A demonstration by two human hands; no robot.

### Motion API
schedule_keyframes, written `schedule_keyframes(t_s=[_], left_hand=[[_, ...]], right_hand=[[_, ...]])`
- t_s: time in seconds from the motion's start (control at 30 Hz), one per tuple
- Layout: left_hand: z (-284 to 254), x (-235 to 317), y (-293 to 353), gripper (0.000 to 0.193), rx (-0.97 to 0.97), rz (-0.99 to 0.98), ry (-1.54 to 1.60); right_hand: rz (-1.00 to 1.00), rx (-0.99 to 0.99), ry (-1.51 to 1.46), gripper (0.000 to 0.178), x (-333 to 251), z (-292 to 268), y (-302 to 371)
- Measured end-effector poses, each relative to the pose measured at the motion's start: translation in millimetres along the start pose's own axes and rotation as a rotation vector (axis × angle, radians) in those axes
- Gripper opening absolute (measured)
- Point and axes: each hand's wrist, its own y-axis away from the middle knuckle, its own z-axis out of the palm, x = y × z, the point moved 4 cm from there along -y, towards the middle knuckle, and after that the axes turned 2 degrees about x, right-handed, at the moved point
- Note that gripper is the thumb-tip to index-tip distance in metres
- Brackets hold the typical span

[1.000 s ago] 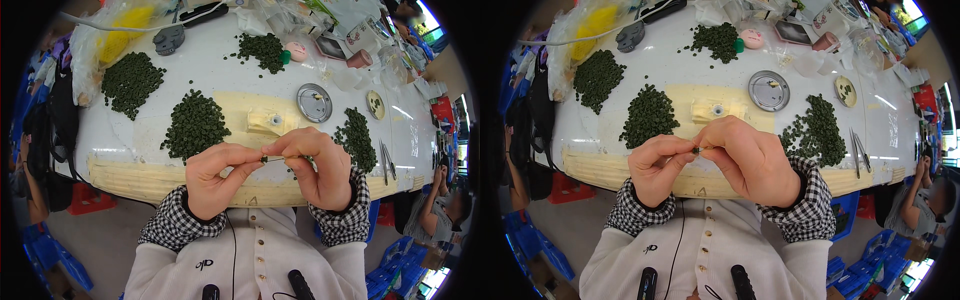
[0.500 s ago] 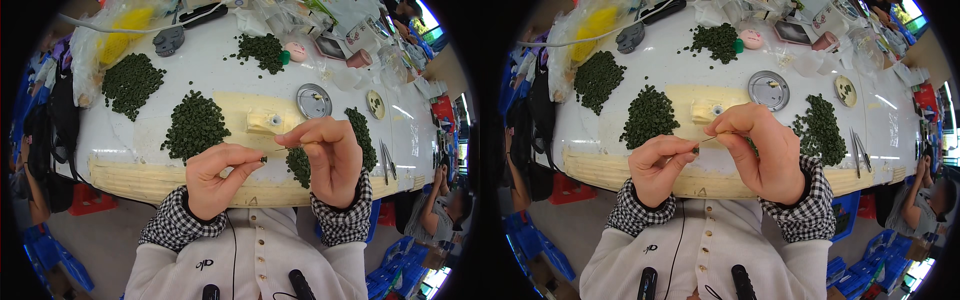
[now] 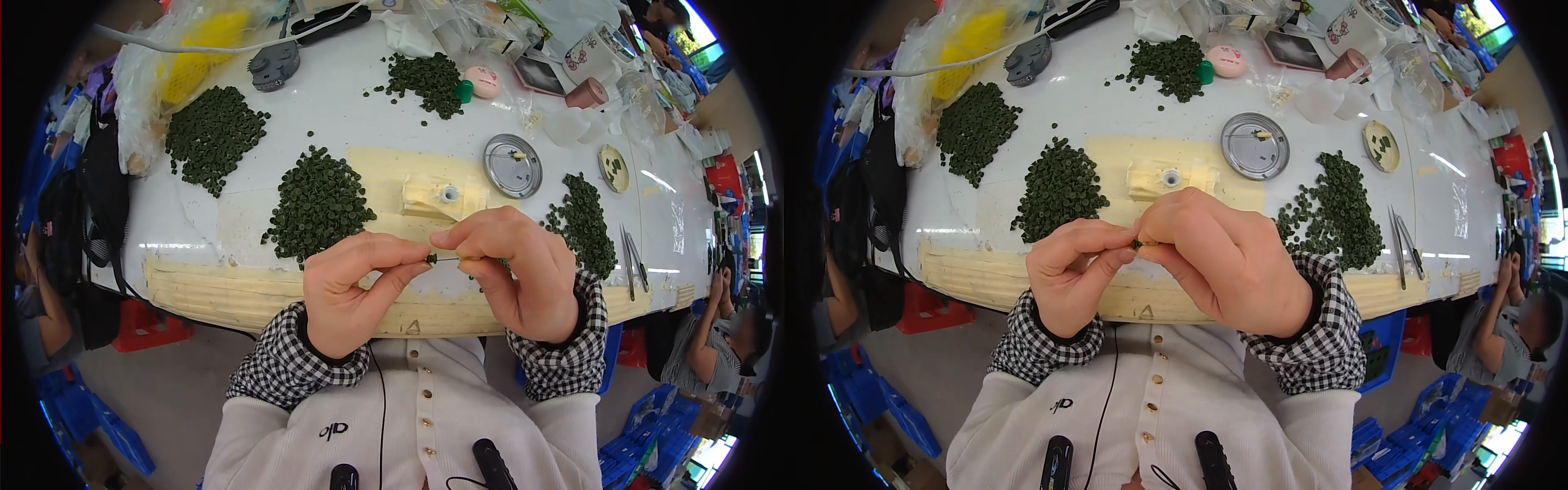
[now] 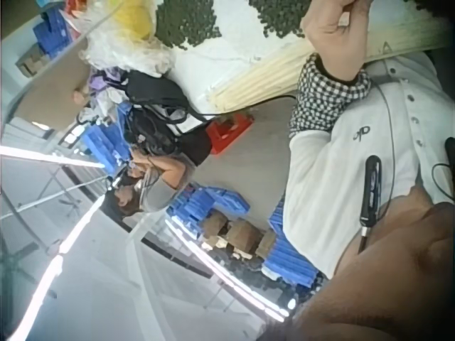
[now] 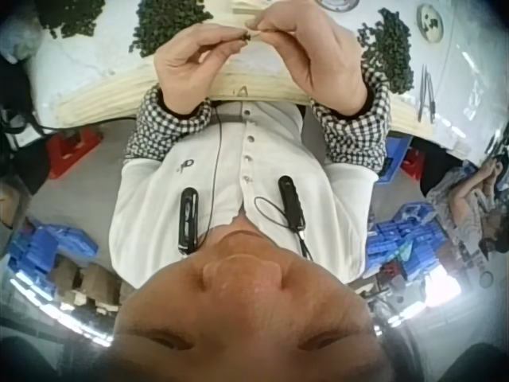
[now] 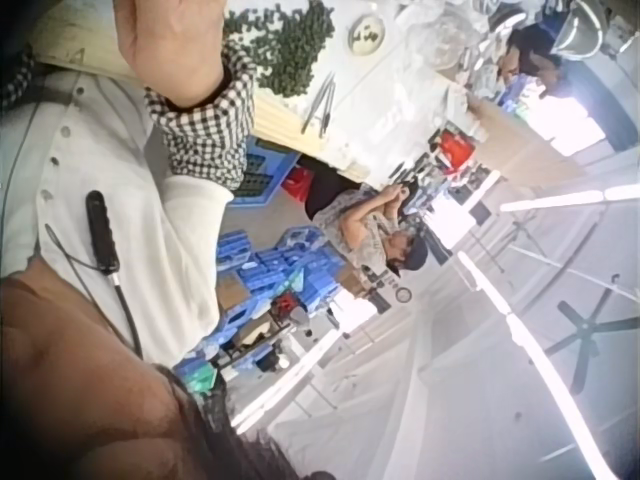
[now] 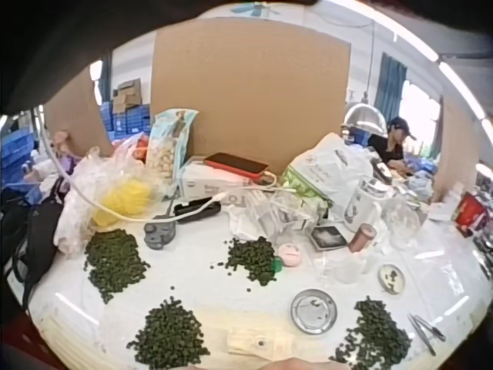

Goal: Assembling small green plastic parts into toy foliage or tree components.

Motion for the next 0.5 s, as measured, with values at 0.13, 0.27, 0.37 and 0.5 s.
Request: schedule_keyframes(t_s=[0.13,0.27,0.37,0.5], left_hand=[[0.0,0.9,0.1,0.017,0.003,-0.018,0.005],[0.1,1.7,-0.1,0.018,0.004,-0.024,0.002],[-0.6,1.5,0.6,0.018,0.007,-0.019,0.003],[-1.2,0.5,1.0,0.017,0.028,-0.027,0.004]], right_hand=[[-0.009,0.047,-0.024,0.013,0.3,-0.3,-0.7],[0.121,0.246,-0.114,0.012,12.2,-4.0,5.2],[0.180,0.391,0.086,0.009,23.8,-8.9,4.5],[0.070,0.326,0.315,0.010,29.8,-5.6,-3.3]])
